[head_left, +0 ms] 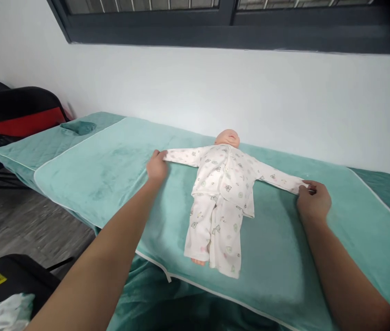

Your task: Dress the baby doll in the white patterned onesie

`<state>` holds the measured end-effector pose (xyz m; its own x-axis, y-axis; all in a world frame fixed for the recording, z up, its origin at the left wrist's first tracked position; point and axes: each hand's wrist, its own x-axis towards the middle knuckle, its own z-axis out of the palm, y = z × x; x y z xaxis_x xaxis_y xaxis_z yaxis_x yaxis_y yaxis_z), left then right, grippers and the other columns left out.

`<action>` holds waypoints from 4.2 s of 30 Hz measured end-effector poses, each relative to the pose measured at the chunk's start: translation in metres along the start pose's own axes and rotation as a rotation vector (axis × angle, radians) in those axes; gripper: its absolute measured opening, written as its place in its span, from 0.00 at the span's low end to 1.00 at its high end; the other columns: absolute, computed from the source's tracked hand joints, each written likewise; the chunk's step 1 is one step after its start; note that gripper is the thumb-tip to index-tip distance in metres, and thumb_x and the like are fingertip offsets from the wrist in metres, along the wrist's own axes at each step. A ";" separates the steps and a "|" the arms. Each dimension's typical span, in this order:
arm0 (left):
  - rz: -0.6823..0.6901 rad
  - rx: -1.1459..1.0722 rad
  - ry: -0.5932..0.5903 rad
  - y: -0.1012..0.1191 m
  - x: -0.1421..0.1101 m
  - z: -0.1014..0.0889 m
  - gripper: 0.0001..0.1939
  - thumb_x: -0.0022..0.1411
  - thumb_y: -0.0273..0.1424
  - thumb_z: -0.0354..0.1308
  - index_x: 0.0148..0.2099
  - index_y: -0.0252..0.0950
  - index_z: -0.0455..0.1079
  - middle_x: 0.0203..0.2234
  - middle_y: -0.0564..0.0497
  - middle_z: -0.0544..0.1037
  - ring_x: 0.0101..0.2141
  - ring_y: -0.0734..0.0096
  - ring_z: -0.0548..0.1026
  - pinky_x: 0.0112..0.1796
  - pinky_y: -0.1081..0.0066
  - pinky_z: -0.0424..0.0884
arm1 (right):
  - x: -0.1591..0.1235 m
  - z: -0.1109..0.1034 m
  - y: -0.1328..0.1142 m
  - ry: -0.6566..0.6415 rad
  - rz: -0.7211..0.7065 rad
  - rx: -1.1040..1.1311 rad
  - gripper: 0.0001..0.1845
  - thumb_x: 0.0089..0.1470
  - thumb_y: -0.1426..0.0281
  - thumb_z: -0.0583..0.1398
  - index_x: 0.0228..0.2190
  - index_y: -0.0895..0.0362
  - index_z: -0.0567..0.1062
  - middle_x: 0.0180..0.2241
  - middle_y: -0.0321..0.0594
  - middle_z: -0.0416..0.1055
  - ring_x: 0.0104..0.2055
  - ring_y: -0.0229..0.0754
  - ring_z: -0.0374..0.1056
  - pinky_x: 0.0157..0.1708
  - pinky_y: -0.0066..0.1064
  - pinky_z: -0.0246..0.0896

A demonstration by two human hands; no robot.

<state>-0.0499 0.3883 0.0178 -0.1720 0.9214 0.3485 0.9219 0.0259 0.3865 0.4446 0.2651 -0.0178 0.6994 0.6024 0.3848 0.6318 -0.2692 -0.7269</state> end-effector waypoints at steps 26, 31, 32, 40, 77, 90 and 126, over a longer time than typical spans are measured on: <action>-0.058 -0.064 0.087 0.001 0.006 0.017 0.16 0.72 0.34 0.42 0.56 0.41 0.67 0.48 0.43 0.79 0.46 0.55 0.77 0.43 0.63 0.67 | -0.118 -0.017 -0.083 -0.730 -0.830 -0.084 0.09 0.62 0.62 0.59 0.36 0.54 0.69 0.36 0.39 0.72 0.37 0.43 0.69 0.34 0.33 0.59; -0.083 -0.024 0.055 0.005 0.006 0.014 0.16 0.72 0.33 0.42 0.55 0.40 0.67 0.46 0.43 0.80 0.45 0.55 0.77 0.41 0.64 0.66 | -0.132 -0.020 -0.080 -0.672 -0.805 -0.014 0.05 0.64 0.68 0.56 0.37 0.54 0.71 0.36 0.39 0.72 0.34 0.40 0.69 0.33 0.32 0.60; -0.090 -0.022 0.049 0.006 0.006 0.013 0.16 0.72 0.33 0.42 0.55 0.40 0.67 0.46 0.42 0.80 0.45 0.55 0.77 0.41 0.64 0.66 | -0.137 -0.021 -0.080 -0.660 -0.787 0.005 0.05 0.64 0.68 0.56 0.36 0.55 0.72 0.36 0.39 0.72 0.33 0.39 0.68 0.32 0.32 0.60; -0.099 -0.074 0.042 0.003 0.008 0.013 0.15 0.71 0.32 0.44 0.54 0.40 0.67 0.45 0.42 0.80 0.44 0.55 0.78 0.40 0.64 0.66 | -0.211 -0.059 -0.092 -0.434 -0.539 0.342 0.16 0.62 0.65 0.61 0.51 0.52 0.69 0.52 0.47 0.68 0.51 0.47 0.69 0.44 0.39 0.70; -0.122 -0.132 0.027 -0.001 0.011 0.015 0.12 0.66 0.30 0.49 0.49 0.41 0.70 0.39 0.44 0.81 0.43 0.54 0.77 0.40 0.63 0.67 | -0.309 -0.081 -0.086 -0.324 -0.536 0.111 0.07 0.63 0.73 0.59 0.43 0.54 0.72 0.41 0.45 0.73 0.40 0.44 0.73 0.34 0.34 0.75; -0.128 -0.110 0.021 0.001 0.009 0.014 0.12 0.67 0.30 0.49 0.49 0.41 0.71 0.40 0.44 0.81 0.43 0.54 0.77 0.39 0.64 0.66 | -0.291 -0.118 -0.073 -0.477 -0.723 0.283 0.12 0.57 0.76 0.63 0.43 0.55 0.73 0.38 0.44 0.74 0.38 0.43 0.74 0.33 0.31 0.74; 0.034 -0.974 -0.476 0.089 -0.125 -0.025 0.26 0.66 0.48 0.56 0.60 0.39 0.72 0.56 0.47 0.78 0.55 0.59 0.75 0.54 0.66 0.71 | -0.108 0.027 -0.110 -0.549 -0.113 0.217 0.22 0.62 0.52 0.50 0.43 0.53 0.72 0.35 0.41 0.77 0.38 0.47 0.70 0.40 0.35 0.60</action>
<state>0.0452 0.2659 0.0298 0.1943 0.9772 0.0854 0.2161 -0.1275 0.9680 0.2908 0.2496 0.0050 0.3204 0.9339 0.1588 0.5690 -0.0557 -0.8205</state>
